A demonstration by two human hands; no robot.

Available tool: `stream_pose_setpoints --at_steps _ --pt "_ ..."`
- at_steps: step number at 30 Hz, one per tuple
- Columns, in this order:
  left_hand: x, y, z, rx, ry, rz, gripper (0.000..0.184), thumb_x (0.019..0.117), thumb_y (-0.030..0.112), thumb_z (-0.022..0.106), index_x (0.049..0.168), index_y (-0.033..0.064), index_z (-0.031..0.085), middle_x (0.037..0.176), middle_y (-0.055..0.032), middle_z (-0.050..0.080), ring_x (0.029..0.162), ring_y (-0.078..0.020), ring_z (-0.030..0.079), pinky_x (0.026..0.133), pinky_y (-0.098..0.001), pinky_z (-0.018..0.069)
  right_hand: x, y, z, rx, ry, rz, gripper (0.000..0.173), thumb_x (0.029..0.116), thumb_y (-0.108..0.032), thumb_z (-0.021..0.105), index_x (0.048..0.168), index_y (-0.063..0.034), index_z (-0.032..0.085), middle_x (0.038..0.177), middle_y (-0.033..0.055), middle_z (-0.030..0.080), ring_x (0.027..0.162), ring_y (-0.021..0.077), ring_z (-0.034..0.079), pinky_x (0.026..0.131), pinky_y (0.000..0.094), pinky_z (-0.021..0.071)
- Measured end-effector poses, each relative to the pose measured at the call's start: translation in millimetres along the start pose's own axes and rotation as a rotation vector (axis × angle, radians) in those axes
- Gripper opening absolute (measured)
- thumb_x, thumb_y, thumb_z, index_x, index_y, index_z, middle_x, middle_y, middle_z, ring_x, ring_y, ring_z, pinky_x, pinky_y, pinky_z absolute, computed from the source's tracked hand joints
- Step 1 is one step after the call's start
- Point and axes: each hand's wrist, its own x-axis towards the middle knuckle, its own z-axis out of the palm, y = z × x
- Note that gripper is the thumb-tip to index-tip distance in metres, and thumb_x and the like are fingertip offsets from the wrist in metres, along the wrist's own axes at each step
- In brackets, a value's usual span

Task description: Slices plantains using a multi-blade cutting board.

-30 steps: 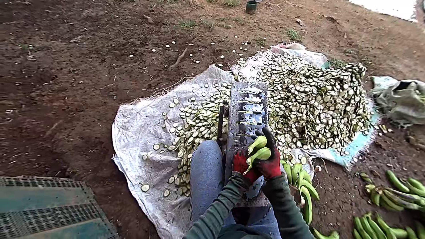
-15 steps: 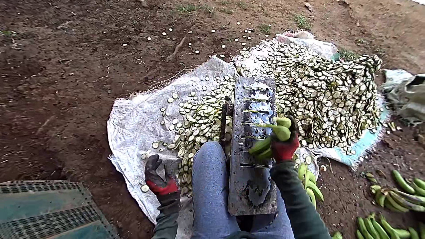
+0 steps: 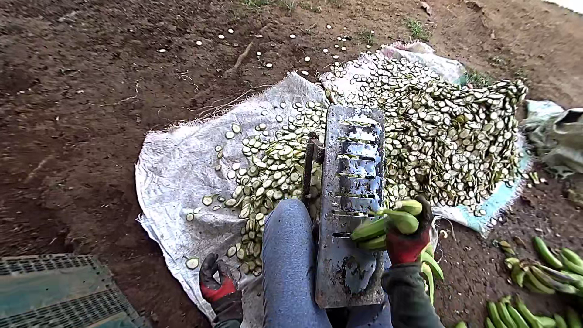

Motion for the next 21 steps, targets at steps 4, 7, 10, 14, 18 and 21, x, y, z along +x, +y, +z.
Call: stream_pose_setpoints --at_steps 4,7,10,14,18,21 --pt "-8.4 9.0 6.7 -0.012 0.009 -0.001 0.044 0.0998 0.004 0.053 0.139 -0.0154 0.047 0.138 -0.0328 0.056 0.127 -0.0326 0.059 0.108 -0.0358 0.046 119.5 -5.3 100.2 -0.09 -0.054 -0.11 0.083 0.0719 -0.004 0.078 0.149 -0.0012 0.048 0.132 0.0222 0.065 0.113 0.0361 0.068 0.093 0.056 0.0556" --pt "-15.1 11.9 4.3 -0.041 0.028 -0.011 0.043 0.1006 0.005 0.053 0.139 -0.0146 0.049 0.137 -0.0324 0.057 0.125 -0.0311 0.06 0.107 -0.035 0.0472 149.7 -17.3 124.0 -0.118 -0.09 -0.117 0.085 0.0739 -0.004 0.078 0.153 -0.0084 0.045 0.138 0.0198 0.062 0.119 0.0363 0.065 0.096 0.0565 0.0548" --pt "-17.1 9.7 -1.8 0.003 0.018 0.018 0.044 0.1001 0.006 0.053 0.138 -0.0154 0.049 0.137 -0.033 0.057 0.126 -0.0329 0.059 0.108 -0.036 0.0463 101.2 -11.9 72.5 -0.185 -0.064 -0.308 0.082 0.0771 -0.01 0.08 0.151 -0.005 0.045 0.141 0.0223 0.058 0.121 0.0385 0.063 0.094 0.0573 0.0556" --pt "-30.4 69.2 -3.4 0.123 -0.161 0.593 0.036 0.0969 0.026 0.061 0.12 -0.0005 0.069 0.122 -0.0204 0.069 0.124 -0.0305 0.061 0.113 -0.0442 0.0393 -32.0 1.2 -13.5 -0.139 -0.098 -0.224 0.078 0.0733 -0.02 0.081 0.138 0.0113 0.051 0.128 0.027 0.064 0.117 0.0279 0.065 0.102 0.041 0.0539" --pt "-84.5 140.3 29.7 0.092 -0.589 1.087 0.029 0.0998 0.042 0.057 0.119 0.0254 0.071 0.124 -0.0007 0.071 0.125 -0.0181 0.061 0.111 -0.0402 0.0434 -36.4 -3.4 10.7 -0.015 -0.102 -0.192 0.078 0.0741 -0.025 0.082 0.137 0.0109 0.052 0.124 0.0231 0.067 0.114 0.0182 0.066 0.102 0.0317 0.0538" --pt "-129.2 167.2 43.4 0.295 -0.867 0.97 0.032 0.0909 0.021 0.067 0.12 0.0127 0.076 0.129 -0.0162 0.069 0.123 -0.0356 0.065 0.098 -0.0536 0.0536 57.0 -3.0 81.9 -0.111 -0.085 -0.289 0.075 0.0734 -0.013 0.081 0.139 0.0099 0.053 0.122 0.0279 0.067 0.105 0.038 0.07 0.088 0.055 0.0576"
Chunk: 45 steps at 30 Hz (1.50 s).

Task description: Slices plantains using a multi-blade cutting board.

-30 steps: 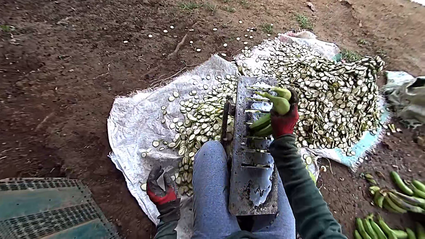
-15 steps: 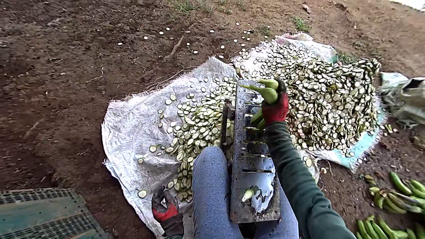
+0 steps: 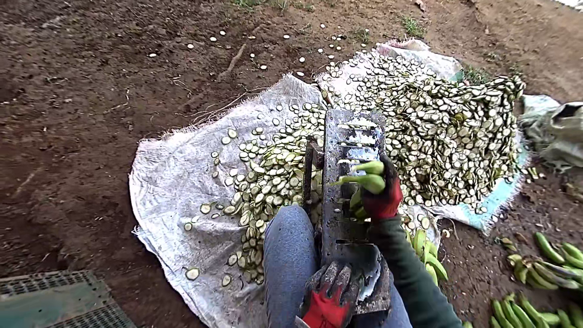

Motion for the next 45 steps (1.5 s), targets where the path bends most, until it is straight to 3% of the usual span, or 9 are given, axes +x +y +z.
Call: stream_pose_setpoints --at_steps 6,11,14,19,26,29,32,38,45 --pt "1.8 34.9 -6.6 -0.176 -0.235 -0.34 0.027 0.0933 0.007 0.062 0.115 -0.0044 0.075 0.118 -0.0257 0.072 0.116 -0.0535 0.063 0.098 -0.0706 0.0424 79.3 8.3 38.9 -0.035 -0.027 0.036 0.081 0.0756 -0.006 0.077 0.151 -0.0058 0.047 0.137 0.0203 0.063 0.116 0.0371 0.067 0.092 0.0569 0.0567" --pt "-2.9 34.9 5.6 0.107 -0.017 -0.178 0.023 0.0872 0.008 0.063 0.103 0.0029 0.08 0.105 -0.017 0.077 0.099 -0.0425 0.073 0.082 -0.0623 0.0531 -85.1 -11.1 -52.0 0.125 0.019 0.113 0.081 0.0728 -0.018 0.081 0.142 0.0096 0.049 0.132 0.0257 0.063 0.118 0.0278 0.065 0.101 0.0407 0.0543" --pt "0.5 32.1 -0.8 0.098 -0.086 -0.123 0.023 0.0851 0.003 0.067 0.104 0.0066 0.08 0.108 -0.0168 0.076 0.101 -0.042 0.072 0.083 -0.0623 0.0533 -135.1 -18.3 -71.8 0.288 0.057 0.152 0.079 0.0772 -0.031 0.083 0.144 -0.0067 0.047 0.135 0.0095 0.063 0.125 0.0105 0.061 0.107 0.0291 0.0515" --pt "19.8 28.4 -17.3 -0.238 -0.484 -0.206 0.031 0.0878 -0.005 0.065 0.116 0.0009 0.076 0.128 -0.0293 0.066 0.125 -0.0573 0.054 0.102 -0.0721 0.0389 9.6 10.5 22.7 0.138 0.076 0.09 0.077 0.074 -0.01 0.08 0.142 0.0096 0.049 0.128 0.0271 0.064 0.113 0.0343 0.067 0.095 0.05 0.0559" --pt "32.1 -65.2 -70.1 0.18 0.576 -0.288 0.02 0.0925 0.021 0.063 0.098 0.0137 0.08 0.102 -0.013 0.076 0.098 -0.0317 0.07 0.092 -0.0473 0.0527 48.6 21.7 43.7 0.132 0.031 0.001 0.083 0.0743 -0.01 0.081 0.149 -0.0018 0.047 0.138 0.0217 0.061 0.122 0.0333 0.064 0.1 0.0517 0.0544" --pt "29.9 -117.5 -104.2 0.254 0.524 -0.475 0.034 0.0924 0.029 0.061 0.119 0.0128 0.074 0.129 -0.0221 0.067 0.12 -0.0482 0.06 0.1 -0.0664 0.0405 -65.9 16.1 -19.5 0.279 0.066 -0.027 0.08 0.0746 -0.022 0.084 0.143 -0.0004 0.05 0.132 0.0202 0.064 0.121 0.0271 0.064 0.103 0.0456 0.0546" --pt "35.3 -125.4 -97.8 -0.01 0.639 -0.439 0.037 0.0939 0.024 0.062 0.122 0.0002 0.07 0.129 -0.0223 0.066 0.127 -0.0342 0.059 0.112 -0.0487 0.0406 -147.2 -5.9 -64.8 0.38 0.074 0.108 0.08 0.0767 -0.035 0.086 0.147 -0.0264 0.048 0.136 0.001 0.063 0.127 0.0144 0.06 0.109 0.0372 0.0517" --pt "133.5 -71.3 -60.8 -0.806 0.57 -0.238 0.055 0.0966 0.023 0.063 0.141 -0.0072 0.05 0.145 -0.0176 0.054 0.135 -0.0174 0.052 0.112 -0.034 0.0453 -18.7 21.6 20.6 0.135 0.039 -0.191 0.072 0.0709 -0.019 0.084 0.131 0.0077 0.057 0.121 0.028 0.067 0.112 0.0395 0.067 0.096 0.0557 0.054" --pt "237.2 -60.9 -54.7 -0.54 0.514 -0.172 0.028 0.0988 0.004 0.059 0.125 -0.0015 0.066 0.122 -0.0167 0.07 0.113 -0.0223 0.068 0.103 -0.0399 0.0522 40.5 -4.2 21.9 0.018 -0.242 -0.095 0.085 0.0676 -0.024 0.089 0.143 -0.0051 0.054 0.139 0.0228 0.059 0.126 0.0415 0.059 0.104 0.0598 0.049"
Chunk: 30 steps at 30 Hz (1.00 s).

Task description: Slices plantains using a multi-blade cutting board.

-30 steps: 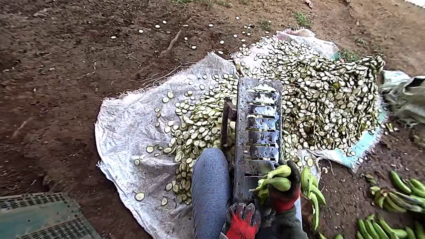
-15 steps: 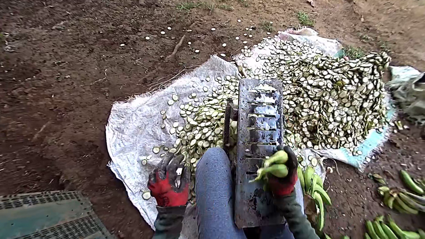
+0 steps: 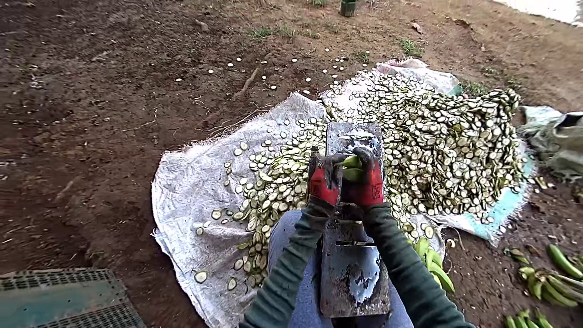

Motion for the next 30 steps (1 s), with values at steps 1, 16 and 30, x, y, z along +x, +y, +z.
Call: stream_pose_setpoints --at_steps 1,16,30 --pt "0.3 -1.2 3.1 0.017 -0.006 0.021 0.027 0.0989 0.004 0.059 0.124 -0.0017 0.067 0.121 -0.0169 0.071 0.114 -0.023 0.068 0.104 -0.0402 0.0513 7.8 -4.1 -3.0 -0.046 -0.026 -0.044 0.08 0.0686 -0.023 0.088 0.141 -0.0075 0.058 0.139 0.0232 0.06 0.126 0.0429 0.059 0.102 0.0613 0.049" --pt "-170.4 -113.1 -173.1 0.09 0.572 -0.412 0.038 0.1019 0.003 0.047 0.133 -0.0192 0.048 0.13 -0.029 0.058 0.104 -0.013 0.066 0.091 -0.0246 0.0545 -132.6 -31.9 -30.8 -0.085 0.11 -0.225 0.038 0.0834 -0.035 0.071 0.116 -0.0159 0.07 0.11 0.0153 0.072 0.107 0.032 0.069 0.095 0.0455 0.0554" --pt "-281.2 -150.4 -170.8 0.206 0.59 -0.796 0.034 0.1028 0.004 0.047 0.131 -0.0117 0.057 0.126 -0.028 0.063 0.102 -0.0232 0.068 0.09 -0.034 0.055 -179.6 -28.9 -41.4 0.11 0.163 -0.065 0.044 0.0878 -0.05 0.071 0.118 -0.0184 0.064 0.116 0.0069 0.069 0.119 0.0216 0.063 0.106 0.0406 0.05"
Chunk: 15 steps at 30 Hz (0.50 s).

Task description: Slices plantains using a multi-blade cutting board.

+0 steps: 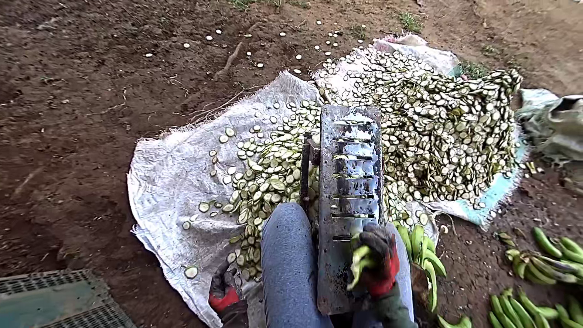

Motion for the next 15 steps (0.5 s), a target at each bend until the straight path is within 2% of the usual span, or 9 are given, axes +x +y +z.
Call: stream_pose_setpoints --at_steps 2,3,5,6,7,9,11,13,15 --pt "2.3 -2.5 3.8 0.025 -0.002 -0.021 0.033 0.1029 0.004 0.048 0.13 -0.011 0.058 0.125 -0.0282 0.063 0.1 -0.0246 0.067 0.09 -0.0362 0.0549 -20.5 -6.4 -5.1 0.057 -0.034 -0.042 0.046 0.0906 -0.056 0.065 0.123 -0.0244 0.058 0.121 0.001 0.066 0.125 0.0163 0.059 0.11 0.0368 0.0475" --pt "3.0 -4.1 6.4 0.043 -0.011 -0.028 0.033 0.1028 0.004 0.048 0.13 -0.0107 0.059 0.126 -0.0286 0.063 0.102 -0.0267 0.068 0.091 -0.038 0.0547 -7.0 1.4 2.9 0.075 -0.036 -0.067 0.046 0.0905 -0.056 0.066 0.122 -0.0228 0.06 0.12 0.0028 0.067 0.123 0.0176 0.061 0.109 0.0371 0.0489" --pt "4.4 -7.1 10.0 0.065 -0.041 -0.026 0.033 0.1033 0.005 0.049 0.131 -0.0099 0.058 0.127 -0.0295 0.063 0.107 -0.0308 0.067 0.095 -0.0418 0.0534 53.5 31.0 32.4 0.055 -0.013 -0.104 0.042 0.0889 -0.046 0.069 0.116 -0.0131 0.067 0.113 0.0111 0.071 0.112 0.0242 0.067 0.099 0.0398 0.0542" --pt "4.2 -6.4 12.3 0.066 -0.046 -0.023 0.033 0.1035 0.006 0.049 0.131 -0.0094 0.059 0.127 -0.029 0.063 0.108 -0.0309 0.067 0.096 -0.0423 0.053 90.9 50.0 49.9 0.023 0.0 -0.117 0.041 0.0833 -0.036 0.073 0.111 -0.0068 0.07 0.109 0.0165 0.073 0.106 0.0306 0.069 0.092 0.0451 0.056" --pt "3.8 -3.5 14.0 0.061 -0.044 -0.019 0.033 0.1037 0.005 0.049 0.131 -0.0091 0.059 0.128 -0.0282 0.063 0.108 -0.03 0.067 0.097 -0.0417 0.053 129.1 66.0 65.9 0.007 -0.008 -0.097 0.042 0.0773 -0.025 0.077 0.111 -0.0007 0.071 0.11 0.0218 0.071 0.105 0.0373 0.068 0.09 0.0514 0.0564" --pt "-1.4 2.6 15.3 0.046 -0.041 -0.007 0.033 0.1037 0.006 0.05 0.131 -0.0089 0.059 0.129 -0.0279 0.063 0.109 -0.0299 0.067 0.097 -0.0415 0.0532 196.1 87.8 89.8 -0.051 -0.023 -0.023 0.044 0.0772 -0.016 0.079 0.117 0.0013 0.07 0.116 0.0241 0.069 0.108 0.0405 0.067 0.092 0.0542 0.0556" --pt "-4.4 3.5 11.0 0.04 -0.042 0.03 0.033 0.1032 0.006 0.05 0.131 -0.0088 0.06 0.127 -0.028 0.064 0.107 -0.0299 0.068 0.096 -0.0411 0.0538 228.7 92.1 100.9 -0.079 -0.007 0.034 0.045 0.0792 -0.015 0.079 0.12 0.0003 0.069 0.117 0.0246 0.067 0.108 0.0405 0.066 0.092 0.0535 0.0555" --pt "-8.3 -2.0 1.6 0.059 -0.044 0.052 0.033 0.1025 0.006 0.05 0.13 -0.0094 0.061 0.126 -0.0286 0.065 0.107 -0.0321 0.068 0.096 -0.0432 0.0536 209.9 80.8 89.8 -0.052 -0.013 0.048 0.048 0.0782 -0.016 0.08 0.121 0.0008 0.067 0.119 0.0244 0.066 0.11 0.0393 0.066 0.092 0.0534 0.0554" --pt "-11.4 -10.0 -4.8 0.096 -0.049 0.03 0.033 0.1026 0.004 0.048 0.13 -0.0097 0.06 0.125 -0.0295 0.065 0.105 -0.033 0.067 0.094 -0.0443 0.0532 146.3 61.4 60.9 -0.004 -0.015 0.015 0.047 0.0771 -0.019 0.08 0.118 -0.0007 0.067 0.119 0.02 0.067 0.112 0.0349 0.065 0.094 0.0515 0.0556"
